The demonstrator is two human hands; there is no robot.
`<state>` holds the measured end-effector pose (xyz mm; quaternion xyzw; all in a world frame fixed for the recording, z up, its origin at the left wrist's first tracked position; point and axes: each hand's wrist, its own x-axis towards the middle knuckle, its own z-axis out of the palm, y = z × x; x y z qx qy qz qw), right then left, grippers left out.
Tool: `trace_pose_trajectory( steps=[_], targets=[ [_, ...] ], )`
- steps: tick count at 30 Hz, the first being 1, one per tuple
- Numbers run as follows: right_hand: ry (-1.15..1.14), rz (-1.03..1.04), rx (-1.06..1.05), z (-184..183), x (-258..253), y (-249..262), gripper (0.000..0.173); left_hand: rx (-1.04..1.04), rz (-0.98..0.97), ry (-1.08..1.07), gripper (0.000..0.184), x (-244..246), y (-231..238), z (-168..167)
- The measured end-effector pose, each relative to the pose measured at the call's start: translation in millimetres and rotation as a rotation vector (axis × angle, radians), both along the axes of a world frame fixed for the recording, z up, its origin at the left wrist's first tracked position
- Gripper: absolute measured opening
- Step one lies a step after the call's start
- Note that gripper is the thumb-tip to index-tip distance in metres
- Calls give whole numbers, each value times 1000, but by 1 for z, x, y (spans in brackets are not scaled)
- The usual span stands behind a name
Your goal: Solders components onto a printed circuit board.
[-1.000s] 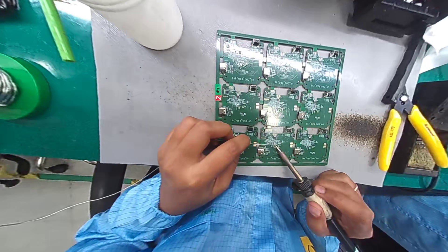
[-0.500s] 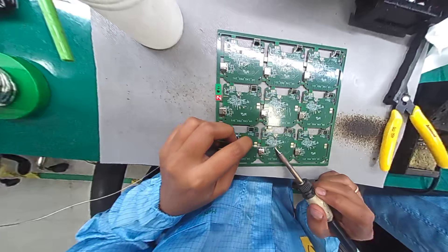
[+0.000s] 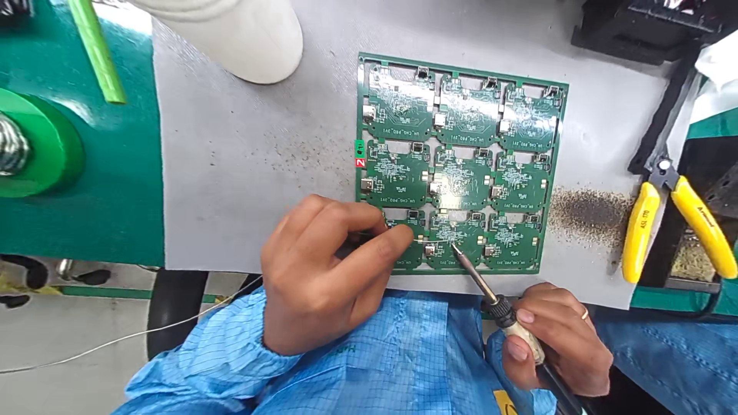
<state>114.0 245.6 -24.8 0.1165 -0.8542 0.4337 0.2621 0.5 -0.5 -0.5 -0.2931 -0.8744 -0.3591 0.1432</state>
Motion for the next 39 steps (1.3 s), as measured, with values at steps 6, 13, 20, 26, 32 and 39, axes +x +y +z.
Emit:
trace_pose_trajectory(
  steps=[6,13,20,26,32,39],
  targets=[
    [-1,10,19,0,0,1,22,-5,-4,-7,17,0,0,0],
    [10,3,21,0,-1,0,23,-4,1,-3,16,0,0,0],
    [39,-1,-39,-2,1,2,22,-9,1,10,17,0,0,0],
    [108,-38,-128,-6,-1,-2,25,0,-4,26,19,-2,1,0],
    [294,-319,-20,-18,4,3,29,33,-52,74,21,-6,2,-1],
    [442,-614,169,-23,13,26,27,-21,-146,63,24,-10,-3,1]
  ],
)
